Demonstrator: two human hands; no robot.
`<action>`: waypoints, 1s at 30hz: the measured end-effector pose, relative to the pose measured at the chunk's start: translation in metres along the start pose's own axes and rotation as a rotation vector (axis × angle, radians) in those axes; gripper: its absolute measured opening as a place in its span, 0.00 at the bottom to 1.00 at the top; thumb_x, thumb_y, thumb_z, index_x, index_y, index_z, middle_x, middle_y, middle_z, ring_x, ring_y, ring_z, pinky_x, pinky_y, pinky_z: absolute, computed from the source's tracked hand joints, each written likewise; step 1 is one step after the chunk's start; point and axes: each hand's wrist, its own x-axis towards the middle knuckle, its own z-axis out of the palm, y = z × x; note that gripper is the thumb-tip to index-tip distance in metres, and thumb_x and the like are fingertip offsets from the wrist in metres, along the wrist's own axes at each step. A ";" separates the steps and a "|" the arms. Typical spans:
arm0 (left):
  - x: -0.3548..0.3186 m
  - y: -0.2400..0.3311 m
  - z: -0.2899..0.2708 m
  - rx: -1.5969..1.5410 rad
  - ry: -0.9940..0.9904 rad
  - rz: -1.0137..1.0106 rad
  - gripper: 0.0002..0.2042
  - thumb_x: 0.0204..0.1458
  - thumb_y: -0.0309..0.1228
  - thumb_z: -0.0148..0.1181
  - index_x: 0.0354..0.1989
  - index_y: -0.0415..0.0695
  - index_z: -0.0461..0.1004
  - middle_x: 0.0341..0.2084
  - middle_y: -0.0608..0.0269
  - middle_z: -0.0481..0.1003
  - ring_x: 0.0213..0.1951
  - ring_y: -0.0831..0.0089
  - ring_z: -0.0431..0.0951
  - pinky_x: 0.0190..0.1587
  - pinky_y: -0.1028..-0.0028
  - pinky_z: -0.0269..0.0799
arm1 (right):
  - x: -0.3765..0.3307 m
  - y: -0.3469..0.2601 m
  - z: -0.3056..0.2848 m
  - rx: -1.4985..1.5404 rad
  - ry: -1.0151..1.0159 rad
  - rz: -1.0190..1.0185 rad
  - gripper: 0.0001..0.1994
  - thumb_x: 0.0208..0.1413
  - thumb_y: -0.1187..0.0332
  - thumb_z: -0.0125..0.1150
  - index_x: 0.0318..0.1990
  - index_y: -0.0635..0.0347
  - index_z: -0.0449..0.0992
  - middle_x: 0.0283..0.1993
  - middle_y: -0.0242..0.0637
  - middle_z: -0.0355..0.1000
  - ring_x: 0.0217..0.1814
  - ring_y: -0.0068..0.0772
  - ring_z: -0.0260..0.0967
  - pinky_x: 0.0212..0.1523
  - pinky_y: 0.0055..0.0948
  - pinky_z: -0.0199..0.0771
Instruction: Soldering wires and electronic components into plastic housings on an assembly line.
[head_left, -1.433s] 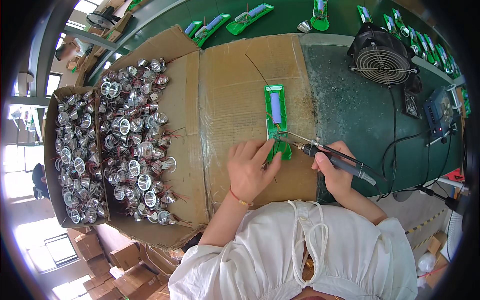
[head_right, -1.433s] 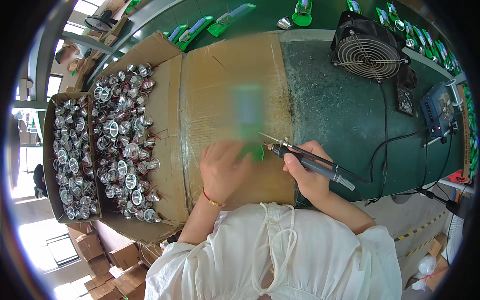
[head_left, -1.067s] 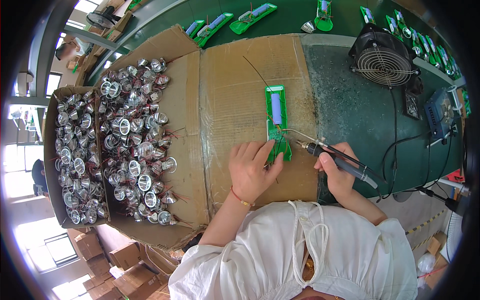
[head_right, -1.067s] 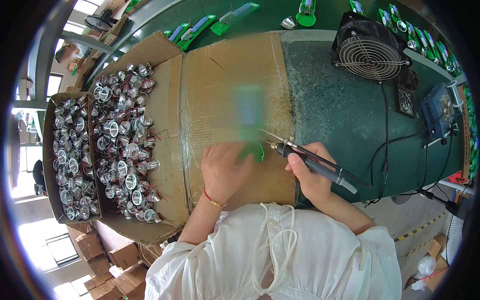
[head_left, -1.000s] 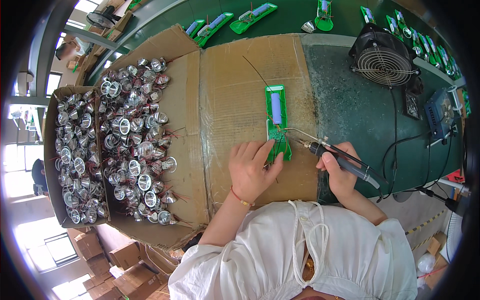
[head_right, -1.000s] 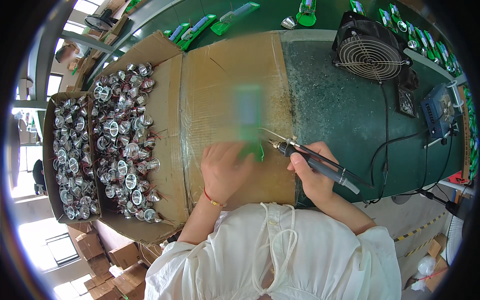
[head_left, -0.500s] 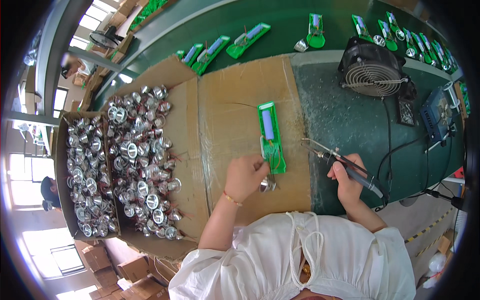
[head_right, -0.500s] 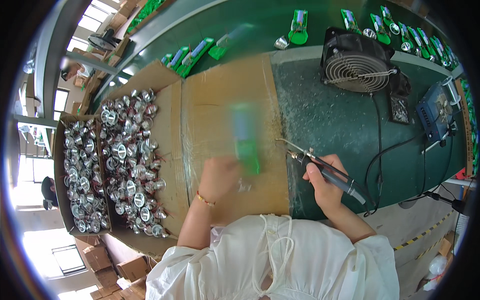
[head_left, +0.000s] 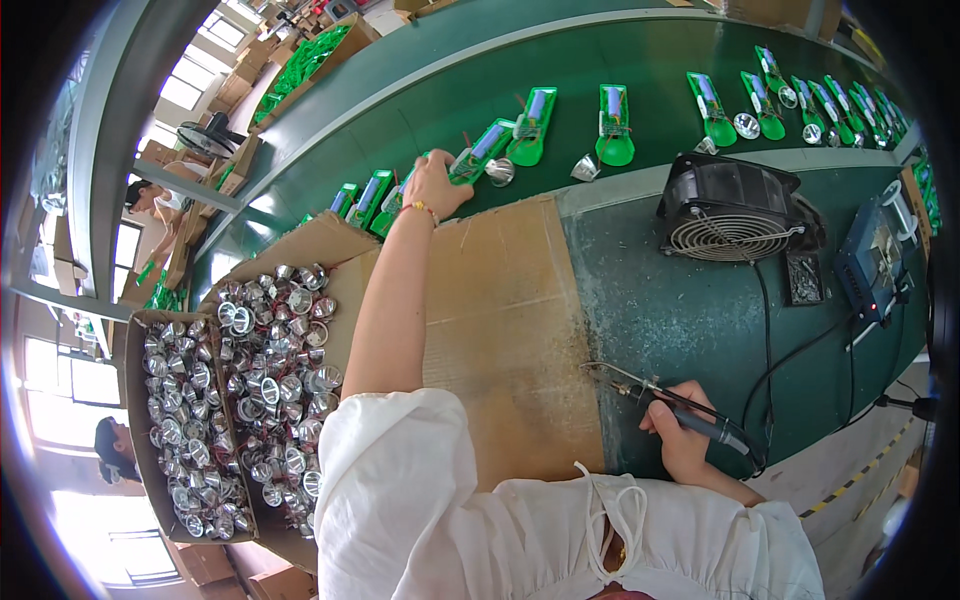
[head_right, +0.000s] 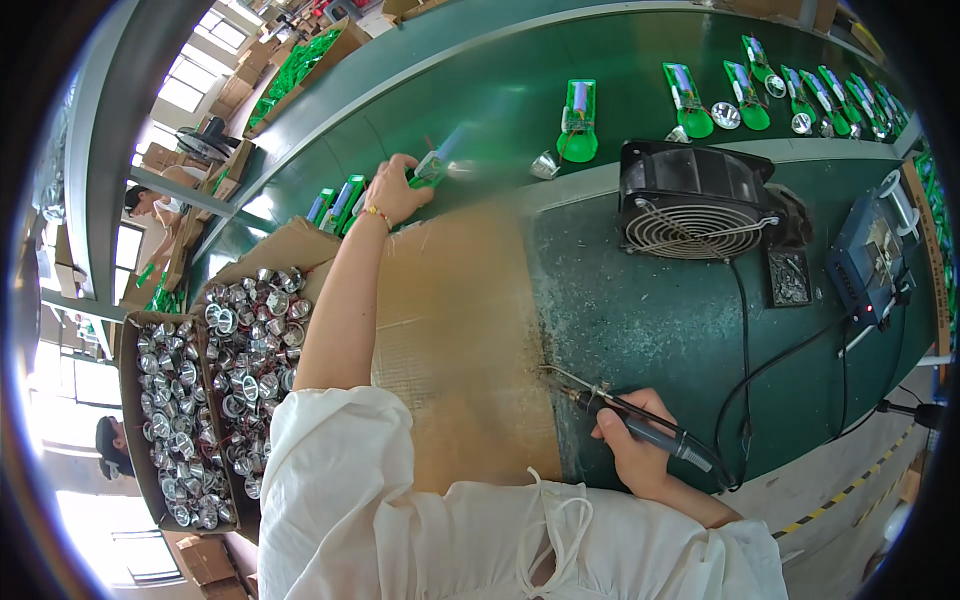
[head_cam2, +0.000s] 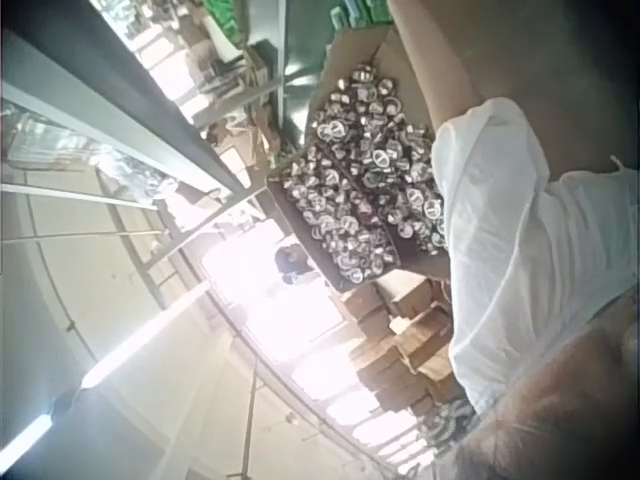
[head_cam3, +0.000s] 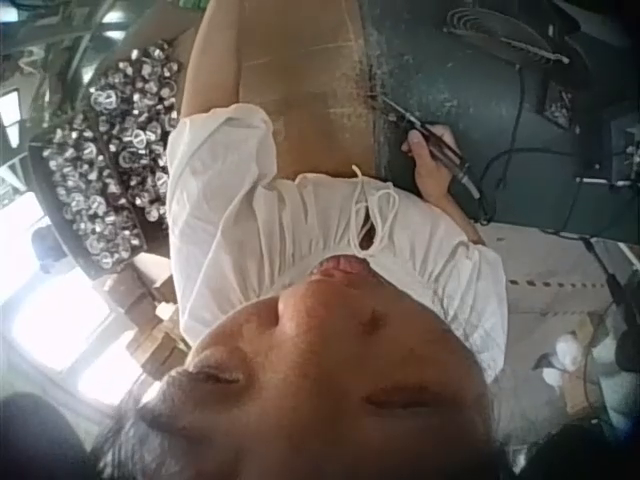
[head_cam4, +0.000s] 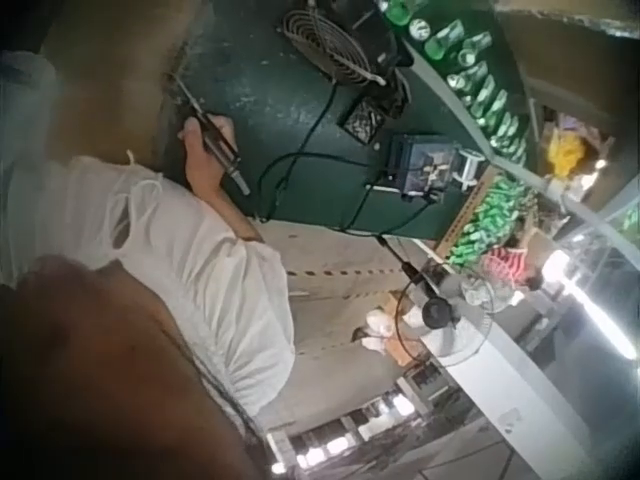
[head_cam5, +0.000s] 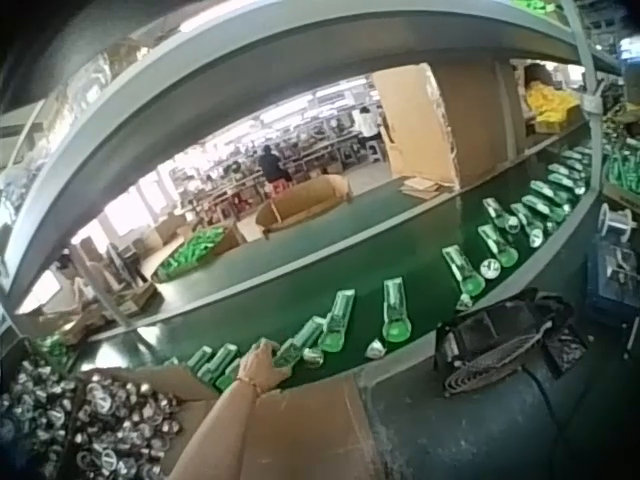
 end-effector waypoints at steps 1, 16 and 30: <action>-0.006 -0.010 -0.003 -0.052 -0.066 0.019 0.27 0.29 0.40 0.65 0.43 0.44 0.69 0.38 0.51 0.72 0.44 0.58 0.72 0.46 0.66 0.68 | 0.001 0.000 0.002 0.010 -0.018 0.005 0.06 0.50 0.74 0.57 0.31 0.64 0.65 0.23 0.36 0.70 0.22 0.20 0.67 0.23 0.19 0.67; -0.258 -0.048 -0.062 0.116 0.248 -0.335 0.19 0.36 0.30 0.61 0.42 0.49 0.69 0.45 0.54 0.65 0.49 0.56 0.66 0.47 0.58 0.63 | 0.003 0.016 0.002 -0.018 0.046 -0.160 0.07 0.51 0.70 0.54 0.31 0.63 0.65 0.19 0.33 0.64 0.19 0.21 0.62 0.21 0.16 0.59; -0.299 -0.084 -0.065 0.542 0.322 -0.498 0.04 0.43 0.30 0.58 0.26 0.55 0.78 0.55 0.66 0.62 0.63 0.58 0.49 0.60 0.45 0.39 | -0.004 0.004 0.006 -0.053 0.018 -0.211 0.06 0.53 0.70 0.53 0.31 0.62 0.66 0.18 0.32 0.64 0.18 0.20 0.61 0.19 0.16 0.56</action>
